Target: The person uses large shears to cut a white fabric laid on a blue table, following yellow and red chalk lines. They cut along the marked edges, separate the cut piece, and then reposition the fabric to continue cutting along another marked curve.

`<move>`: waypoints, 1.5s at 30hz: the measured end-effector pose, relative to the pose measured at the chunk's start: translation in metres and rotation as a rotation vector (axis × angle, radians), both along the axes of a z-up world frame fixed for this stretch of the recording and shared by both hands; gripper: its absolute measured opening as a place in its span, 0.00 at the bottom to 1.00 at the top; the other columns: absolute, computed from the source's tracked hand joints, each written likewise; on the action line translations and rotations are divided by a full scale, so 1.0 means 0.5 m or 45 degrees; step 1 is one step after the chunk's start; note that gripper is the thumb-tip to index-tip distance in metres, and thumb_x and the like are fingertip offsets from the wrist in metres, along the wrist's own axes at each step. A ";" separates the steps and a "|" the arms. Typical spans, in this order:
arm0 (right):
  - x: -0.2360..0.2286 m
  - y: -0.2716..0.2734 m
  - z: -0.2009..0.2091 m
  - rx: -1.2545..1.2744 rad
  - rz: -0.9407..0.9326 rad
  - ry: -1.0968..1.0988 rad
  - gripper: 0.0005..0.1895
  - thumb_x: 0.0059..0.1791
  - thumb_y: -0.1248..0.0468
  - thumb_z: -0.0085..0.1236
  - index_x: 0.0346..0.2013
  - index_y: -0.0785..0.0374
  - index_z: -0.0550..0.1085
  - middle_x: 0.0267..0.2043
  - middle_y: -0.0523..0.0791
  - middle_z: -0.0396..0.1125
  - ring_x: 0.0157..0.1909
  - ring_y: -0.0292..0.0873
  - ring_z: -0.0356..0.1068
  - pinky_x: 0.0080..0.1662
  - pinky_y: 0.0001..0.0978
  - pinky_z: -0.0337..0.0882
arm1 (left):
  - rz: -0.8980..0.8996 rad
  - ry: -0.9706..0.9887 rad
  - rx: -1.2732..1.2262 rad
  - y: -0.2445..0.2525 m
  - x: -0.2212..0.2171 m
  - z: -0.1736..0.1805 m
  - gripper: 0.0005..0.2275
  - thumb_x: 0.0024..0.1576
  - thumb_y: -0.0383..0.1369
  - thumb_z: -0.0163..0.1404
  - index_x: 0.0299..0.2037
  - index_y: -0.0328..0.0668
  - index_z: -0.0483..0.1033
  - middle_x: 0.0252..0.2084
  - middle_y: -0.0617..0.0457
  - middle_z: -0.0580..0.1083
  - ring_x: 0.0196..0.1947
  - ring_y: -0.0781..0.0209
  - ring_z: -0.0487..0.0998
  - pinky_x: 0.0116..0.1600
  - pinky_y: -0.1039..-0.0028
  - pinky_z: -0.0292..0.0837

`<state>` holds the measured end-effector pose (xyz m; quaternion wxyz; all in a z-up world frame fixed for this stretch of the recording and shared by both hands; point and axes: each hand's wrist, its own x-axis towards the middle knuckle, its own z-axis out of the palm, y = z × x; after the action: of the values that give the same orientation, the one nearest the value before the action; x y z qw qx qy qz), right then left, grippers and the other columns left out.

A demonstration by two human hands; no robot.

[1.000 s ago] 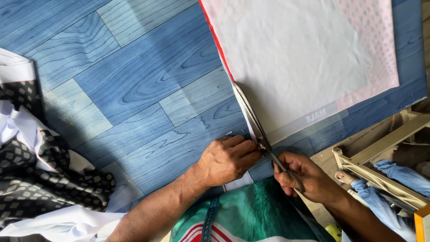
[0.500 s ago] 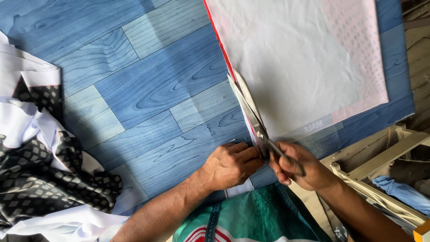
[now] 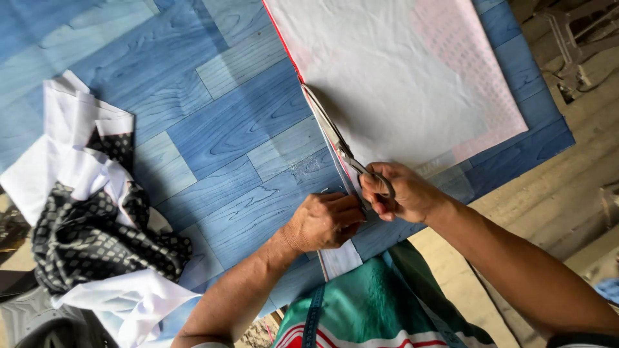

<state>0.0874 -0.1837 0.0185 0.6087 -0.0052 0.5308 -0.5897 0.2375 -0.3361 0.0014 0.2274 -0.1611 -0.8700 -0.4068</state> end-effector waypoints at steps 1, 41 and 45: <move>-0.005 -0.006 0.005 0.001 0.011 -0.004 0.18 0.51 0.55 0.59 0.33 0.68 0.67 0.19 0.50 0.63 0.15 0.41 0.66 0.12 0.30 0.64 | -0.002 -0.020 -0.035 0.001 -0.004 -0.004 0.03 0.54 0.30 0.51 0.28 0.50 0.73 0.27 0.58 0.67 0.24 0.59 0.72 0.27 0.72 0.70; -0.953 0.968 -0.433 0.451 -0.428 0.070 0.13 0.56 0.50 0.53 0.31 0.48 0.65 0.22 0.38 0.59 0.21 0.35 0.59 0.24 0.28 0.55 | 2.512 -0.478 -0.470 0.199 0.105 -0.136 0.08 0.56 0.22 0.48 0.43 0.43 0.71 0.33 0.54 0.76 0.30 0.54 0.79 0.28 0.66 0.64; -1.119 0.991 -0.565 0.371 -0.313 0.024 0.11 0.55 0.52 0.54 0.34 0.52 0.67 0.24 0.41 0.62 0.23 0.39 0.62 0.27 0.30 0.60 | 2.653 -0.153 -0.479 0.239 -0.009 -0.069 0.05 0.59 0.20 0.46 0.41 0.38 0.73 0.31 0.44 0.77 0.29 0.43 0.78 0.32 0.54 0.66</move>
<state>-0.4722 0.3117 -0.2642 0.5212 0.1425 0.6130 -0.5764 0.2329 -0.2166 -0.0330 0.3917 0.6521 -0.6374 0.1230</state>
